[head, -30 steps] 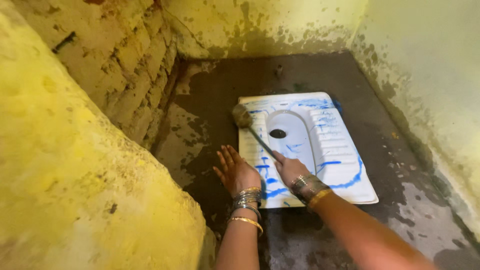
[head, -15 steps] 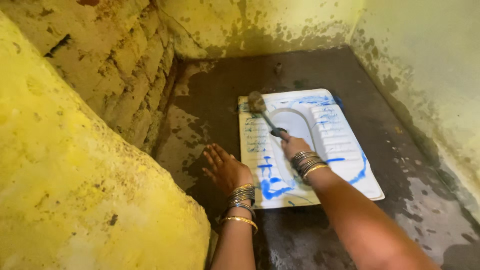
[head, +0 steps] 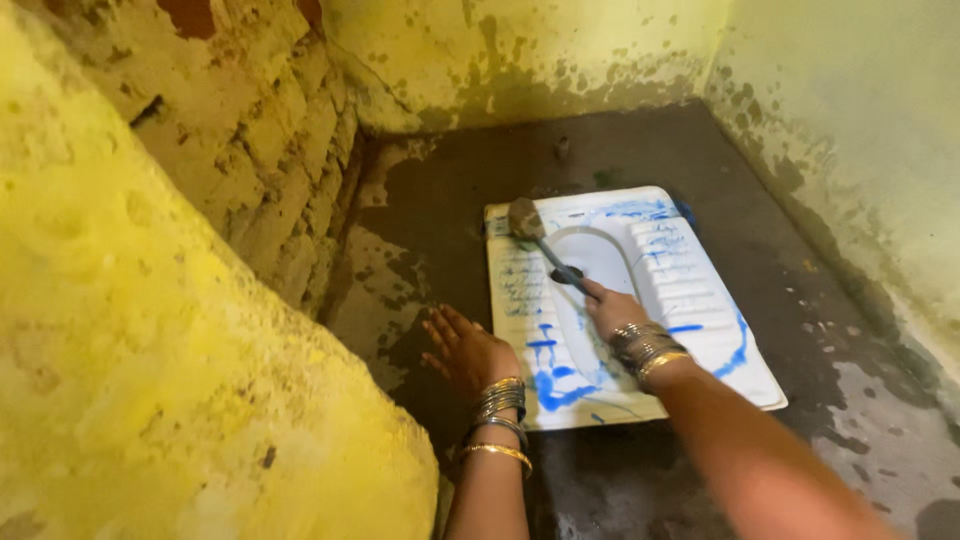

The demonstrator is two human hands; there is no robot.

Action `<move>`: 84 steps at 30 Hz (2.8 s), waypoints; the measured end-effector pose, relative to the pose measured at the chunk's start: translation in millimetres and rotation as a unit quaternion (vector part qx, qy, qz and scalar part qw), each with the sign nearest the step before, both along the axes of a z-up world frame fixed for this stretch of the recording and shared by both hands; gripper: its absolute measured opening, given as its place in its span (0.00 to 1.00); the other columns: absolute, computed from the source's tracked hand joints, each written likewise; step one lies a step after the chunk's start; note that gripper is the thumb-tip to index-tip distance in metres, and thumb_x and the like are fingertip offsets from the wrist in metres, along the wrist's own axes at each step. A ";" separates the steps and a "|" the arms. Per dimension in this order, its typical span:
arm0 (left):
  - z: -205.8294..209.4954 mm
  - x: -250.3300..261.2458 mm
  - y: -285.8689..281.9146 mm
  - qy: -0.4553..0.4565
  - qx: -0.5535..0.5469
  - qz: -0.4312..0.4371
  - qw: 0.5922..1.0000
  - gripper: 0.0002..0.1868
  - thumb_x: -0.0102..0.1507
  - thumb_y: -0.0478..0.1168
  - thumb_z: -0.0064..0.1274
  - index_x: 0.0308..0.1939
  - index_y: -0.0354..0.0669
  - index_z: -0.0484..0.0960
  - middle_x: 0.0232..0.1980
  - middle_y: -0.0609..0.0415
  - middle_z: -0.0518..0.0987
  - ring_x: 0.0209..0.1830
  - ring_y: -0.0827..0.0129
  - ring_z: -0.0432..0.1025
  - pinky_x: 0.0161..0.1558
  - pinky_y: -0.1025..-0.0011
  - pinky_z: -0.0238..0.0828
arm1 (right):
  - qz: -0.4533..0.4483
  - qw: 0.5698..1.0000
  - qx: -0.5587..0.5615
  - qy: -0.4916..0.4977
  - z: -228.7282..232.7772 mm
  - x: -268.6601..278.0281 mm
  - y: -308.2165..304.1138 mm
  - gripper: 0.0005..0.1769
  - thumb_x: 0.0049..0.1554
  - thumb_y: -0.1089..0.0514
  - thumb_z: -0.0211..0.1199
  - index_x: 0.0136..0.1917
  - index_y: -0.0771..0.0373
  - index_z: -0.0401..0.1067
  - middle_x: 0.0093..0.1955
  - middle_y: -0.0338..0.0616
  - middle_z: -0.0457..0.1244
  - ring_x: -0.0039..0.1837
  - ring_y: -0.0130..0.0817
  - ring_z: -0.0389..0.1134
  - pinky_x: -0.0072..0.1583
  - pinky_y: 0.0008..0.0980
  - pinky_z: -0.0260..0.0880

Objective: The person applies blue liquid cleaner to a white squat toilet, then uses a long-handled brush to scrub the surface. The person repeatedly dips the brush in a green bucket of water and scrubs the toilet pan and surrounding floor area.

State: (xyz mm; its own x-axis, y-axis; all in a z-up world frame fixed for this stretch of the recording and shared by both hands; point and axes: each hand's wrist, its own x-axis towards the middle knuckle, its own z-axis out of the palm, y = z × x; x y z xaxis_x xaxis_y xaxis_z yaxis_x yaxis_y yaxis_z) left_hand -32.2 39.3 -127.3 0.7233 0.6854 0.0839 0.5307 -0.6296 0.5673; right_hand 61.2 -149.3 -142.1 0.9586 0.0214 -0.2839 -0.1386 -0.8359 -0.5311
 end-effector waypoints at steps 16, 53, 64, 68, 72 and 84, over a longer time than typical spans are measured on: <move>12.6 -3.6 -8.1 -0.042 0.098 -0.084 0.991 0.35 0.68 0.48 0.39 0.77 0.41 0.53 0.82 0.46 0.47 0.83 0.55 0.36 0.76 0.47 0.24 | 0.009 1.000 0.007 0.005 27.9 -4.6 21.7 0.26 0.66 0.44 0.46 0.76 0.33 0.61 0.47 0.56 0.72 0.47 0.50 0.76 0.53 0.48 0.78; 43.9 -19.0 -10.3 0.019 0.211 -0.208 0.955 0.36 0.69 0.47 0.37 0.79 0.39 0.50 0.84 0.50 0.46 0.84 0.61 0.33 0.77 0.48 0.19 | 0.073 0.994 -0.022 -0.075 36.0 -139.6 -43.7 0.24 0.64 0.45 0.50 0.73 0.37 0.65 0.46 0.60 0.70 0.49 0.55 0.73 0.54 0.50 0.74; 55.6 -32.8 -2.0 0.041 0.213 -0.195 0.956 0.34 0.70 0.46 0.36 0.80 0.42 0.49 0.84 0.54 0.45 0.85 0.65 0.33 0.79 0.49 0.18 | 0.104 0.990 -0.047 -0.081 50.5 -190.8 -59.5 0.25 0.64 0.44 0.50 0.75 0.36 0.63 0.46 0.60 0.70 0.49 0.55 0.74 0.55 0.51 0.75; 60.1 -41.3 -7.3 0.061 0.214 -0.205 0.953 0.34 0.70 0.46 0.35 0.79 0.42 0.49 0.85 0.54 0.45 0.85 0.64 0.33 0.78 0.49 0.19 | 0.118 0.987 -0.110 -0.009 46.6 -204.2 -64.2 0.27 0.64 0.42 0.48 0.76 0.31 0.59 0.47 0.56 0.70 0.49 0.54 0.74 0.55 0.52 0.75; 74.1 -42.3 -6.2 0.072 0.234 -0.212 0.946 0.36 0.68 0.42 0.36 0.80 0.40 0.48 0.85 0.51 0.44 0.84 0.62 0.32 0.77 0.49 0.19 | 0.087 0.988 -0.035 -0.124 52.6 -201.0 -50.3 0.26 0.64 0.44 0.50 0.75 0.38 0.64 0.47 0.58 0.71 0.50 0.56 0.74 0.54 0.51 0.76; 117.2 -58.8 -23.7 0.089 0.135 -0.241 0.957 0.33 0.71 0.48 0.31 0.79 0.42 0.47 0.85 0.51 0.42 0.85 0.62 0.31 0.79 0.49 0.20 | 0.091 0.994 -0.062 -0.005 67.0 -231.8 -49.1 0.25 0.65 0.42 0.48 0.75 0.31 0.62 0.48 0.59 0.71 0.51 0.56 0.74 0.57 0.52 0.75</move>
